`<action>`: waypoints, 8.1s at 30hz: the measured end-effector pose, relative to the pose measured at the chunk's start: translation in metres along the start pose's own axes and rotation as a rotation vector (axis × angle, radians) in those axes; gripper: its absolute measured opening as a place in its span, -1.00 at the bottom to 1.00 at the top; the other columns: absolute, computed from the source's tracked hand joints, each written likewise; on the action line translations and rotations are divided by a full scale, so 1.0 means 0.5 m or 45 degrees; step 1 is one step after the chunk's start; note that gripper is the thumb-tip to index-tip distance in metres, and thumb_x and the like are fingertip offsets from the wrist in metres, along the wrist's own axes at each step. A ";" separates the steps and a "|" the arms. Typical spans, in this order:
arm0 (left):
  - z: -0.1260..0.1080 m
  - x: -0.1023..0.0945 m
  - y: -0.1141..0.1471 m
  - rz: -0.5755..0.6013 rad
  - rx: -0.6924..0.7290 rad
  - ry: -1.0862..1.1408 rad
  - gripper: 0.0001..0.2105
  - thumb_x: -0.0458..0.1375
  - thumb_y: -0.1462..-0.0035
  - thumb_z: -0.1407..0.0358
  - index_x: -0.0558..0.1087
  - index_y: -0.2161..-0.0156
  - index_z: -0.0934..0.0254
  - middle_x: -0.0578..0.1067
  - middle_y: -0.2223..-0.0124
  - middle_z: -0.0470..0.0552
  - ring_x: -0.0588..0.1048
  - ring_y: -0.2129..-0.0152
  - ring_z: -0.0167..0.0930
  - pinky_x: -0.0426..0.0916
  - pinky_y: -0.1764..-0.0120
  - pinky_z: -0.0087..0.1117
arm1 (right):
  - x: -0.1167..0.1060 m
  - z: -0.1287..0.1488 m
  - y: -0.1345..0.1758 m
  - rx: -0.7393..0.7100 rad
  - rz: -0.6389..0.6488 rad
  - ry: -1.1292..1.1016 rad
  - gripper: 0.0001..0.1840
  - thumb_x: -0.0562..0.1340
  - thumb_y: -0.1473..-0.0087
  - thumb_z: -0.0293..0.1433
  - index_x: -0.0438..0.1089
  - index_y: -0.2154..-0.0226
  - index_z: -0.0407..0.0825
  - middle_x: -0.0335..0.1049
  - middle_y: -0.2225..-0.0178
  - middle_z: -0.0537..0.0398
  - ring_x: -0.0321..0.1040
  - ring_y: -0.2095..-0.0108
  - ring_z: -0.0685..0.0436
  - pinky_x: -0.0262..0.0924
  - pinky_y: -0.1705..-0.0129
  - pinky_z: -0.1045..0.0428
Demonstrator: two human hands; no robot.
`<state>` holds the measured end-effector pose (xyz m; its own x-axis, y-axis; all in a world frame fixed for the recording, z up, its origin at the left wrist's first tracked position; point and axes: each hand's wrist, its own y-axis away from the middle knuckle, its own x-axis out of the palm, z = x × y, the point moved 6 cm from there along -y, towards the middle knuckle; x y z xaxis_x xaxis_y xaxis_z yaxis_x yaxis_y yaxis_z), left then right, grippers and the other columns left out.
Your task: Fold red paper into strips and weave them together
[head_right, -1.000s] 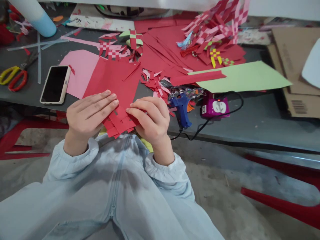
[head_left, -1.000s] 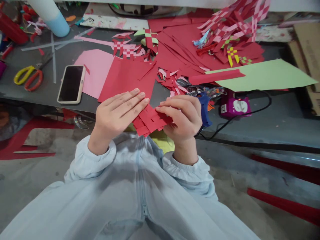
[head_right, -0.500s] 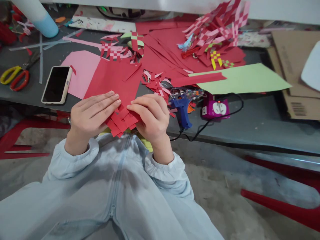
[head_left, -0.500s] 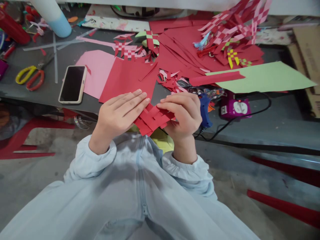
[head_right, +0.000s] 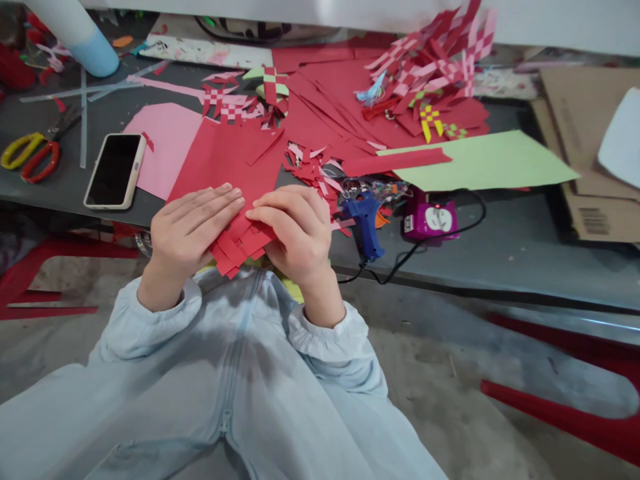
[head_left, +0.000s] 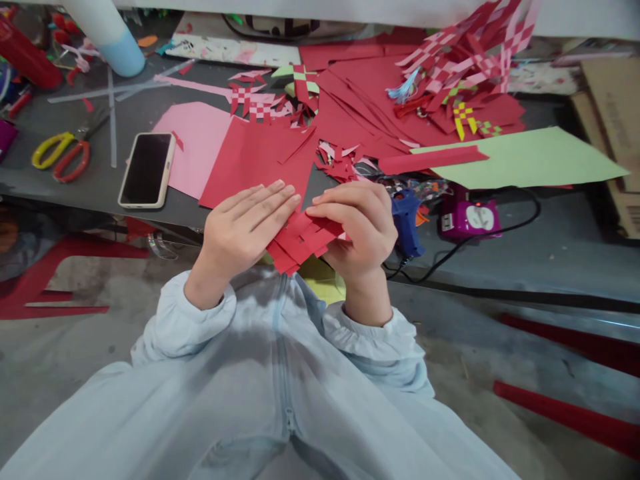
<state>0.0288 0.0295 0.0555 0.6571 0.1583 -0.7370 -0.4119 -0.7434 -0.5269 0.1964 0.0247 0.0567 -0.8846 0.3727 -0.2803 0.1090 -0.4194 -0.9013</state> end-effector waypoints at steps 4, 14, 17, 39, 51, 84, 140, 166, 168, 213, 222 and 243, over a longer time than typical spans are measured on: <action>0.015 0.002 0.011 -0.051 -0.257 0.252 -0.70 0.21 -0.23 0.12 0.60 0.01 0.16 0.65 0.01 0.06 0.61 0.03 -0.25 0.47 -0.08 -0.25 | -0.005 -0.010 -0.011 0.044 0.068 0.061 -0.81 0.19 -0.24 -0.42 0.45 0.11 0.05 0.53 0.19 0.03 0.44 0.15 -0.17 0.29 0.03 -0.17; 0.034 0.064 0.033 -0.098 -1.195 1.508 -0.68 0.43 0.04 0.12 0.56 0.27 0.32 0.67 0.28 0.08 0.68 0.36 -0.20 0.63 0.27 -0.20 | -0.007 -0.039 -0.032 0.306 0.074 0.229 -0.71 0.19 -0.28 -0.31 0.34 -0.05 0.07 0.51 0.15 -0.04 0.45 0.13 -0.19 0.35 0.09 -0.17; 0.033 0.069 0.038 0.013 -1.257 1.619 -0.69 0.41 0.01 0.13 0.58 0.25 0.32 0.66 0.35 0.08 0.68 0.36 -0.20 0.64 0.27 -0.22 | -0.004 -0.043 -0.024 0.422 0.043 0.149 -0.81 0.18 -0.28 -0.30 0.40 0.08 0.04 0.51 0.27 0.03 0.43 0.28 -0.10 0.35 0.20 -0.07; 0.050 0.090 0.045 0.040 -1.159 1.475 -0.68 0.46 0.12 0.13 0.58 0.29 0.27 0.61 0.39 -0.05 0.60 0.43 -0.36 0.51 0.32 -0.35 | 0.108 -0.035 0.035 1.120 0.318 -0.646 -0.73 0.37 -0.02 -0.21 0.47 0.57 -0.02 0.40 0.61 0.21 0.33 0.55 0.00 0.29 0.46 0.06; 0.123 0.032 0.047 -0.102 -1.112 1.260 -0.57 0.42 0.03 0.20 0.55 0.05 0.32 0.63 0.02 0.16 0.59 0.02 -0.26 0.46 -0.10 -0.19 | 0.094 -0.110 -0.036 0.666 0.152 0.081 -0.79 0.28 -0.17 -0.22 0.55 0.35 0.01 0.55 0.36 0.02 0.47 0.32 -0.16 0.38 0.19 -0.09; 0.148 -0.014 0.055 0.177 -0.355 -0.225 -0.73 0.05 -0.31 0.34 0.57 0.03 0.26 0.62 0.13 0.09 0.53 0.12 -0.25 0.42 0.01 -0.19 | 0.159 -0.070 0.035 0.541 0.993 0.585 -0.63 0.10 -0.28 -0.39 0.44 -0.07 -0.08 0.46 -0.05 -0.18 0.33 -0.06 -0.34 0.27 -0.07 -0.24; 0.160 0.043 0.055 0.118 -0.076 -0.291 -0.68 0.08 -0.30 0.38 0.51 -0.11 0.23 0.58 -0.12 0.02 0.52 0.02 -0.20 0.34 -0.03 -0.09 | 0.170 -0.098 0.035 0.708 0.860 0.361 -0.65 0.10 -0.32 -0.23 0.60 0.14 0.10 0.44 -0.08 -0.01 0.26 -0.13 -0.26 0.14 -0.25 -0.30; 0.164 0.046 0.057 0.150 -0.098 -0.241 -0.65 0.05 -0.32 0.39 0.49 -0.15 0.22 0.57 -0.12 0.04 0.48 0.00 -0.18 0.31 -0.03 -0.07 | 0.188 -0.109 0.044 0.554 1.050 0.213 -0.57 0.03 -0.36 -0.21 0.56 0.02 0.04 0.55 -0.06 0.04 0.36 -0.06 -0.22 0.18 -0.17 -0.21; 0.165 0.046 0.057 0.150 -0.116 -0.204 -0.64 0.06 -0.32 0.39 0.48 -0.16 0.22 0.57 -0.12 0.07 0.48 0.00 -0.18 0.31 -0.04 -0.05 | 0.187 -0.110 0.045 0.561 1.048 0.195 -0.57 0.03 -0.36 -0.21 0.54 0.00 0.03 0.55 -0.07 0.02 0.37 -0.07 -0.21 0.19 -0.17 -0.20; 0.154 0.035 0.023 0.478 -0.199 -0.404 -0.47 -0.07 -0.35 0.35 0.14 -0.40 0.21 0.57 0.01 0.13 0.45 0.13 -0.22 0.31 0.04 -0.16 | 0.174 -0.137 0.044 0.638 0.720 -0.258 -0.33 -0.17 -0.36 0.02 0.49 0.06 -0.02 0.60 0.08 -0.09 0.50 0.02 -0.21 0.29 -0.08 -0.18; 0.151 0.037 0.013 0.535 -0.240 -0.431 -0.44 -0.11 -0.33 0.35 0.06 -0.41 0.35 0.56 0.03 0.21 0.45 0.14 -0.18 0.35 0.02 -0.12 | 0.178 -0.145 0.047 0.689 0.687 -0.298 -0.63 0.08 -0.21 -0.34 0.41 -0.02 0.00 0.60 0.08 -0.02 0.51 0.02 -0.18 0.31 -0.12 -0.17; 0.146 0.032 0.016 0.611 -0.237 -0.342 -0.60 -0.07 -0.29 0.35 0.45 -0.12 0.38 0.51 -0.17 0.24 0.45 0.00 -0.12 0.32 -0.14 -0.01 | 0.212 -0.095 0.035 0.614 0.849 0.022 -0.68 0.16 -0.17 -0.44 0.53 0.07 -0.04 0.47 0.15 -0.09 0.37 0.10 -0.21 0.24 0.03 -0.08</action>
<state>-0.0098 0.0735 0.0087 0.2309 -0.0837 -0.9694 -0.4902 -0.8706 -0.0416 0.1262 0.0963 -0.0044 -0.6952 -0.0692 -0.7155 0.3988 -0.8653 -0.3038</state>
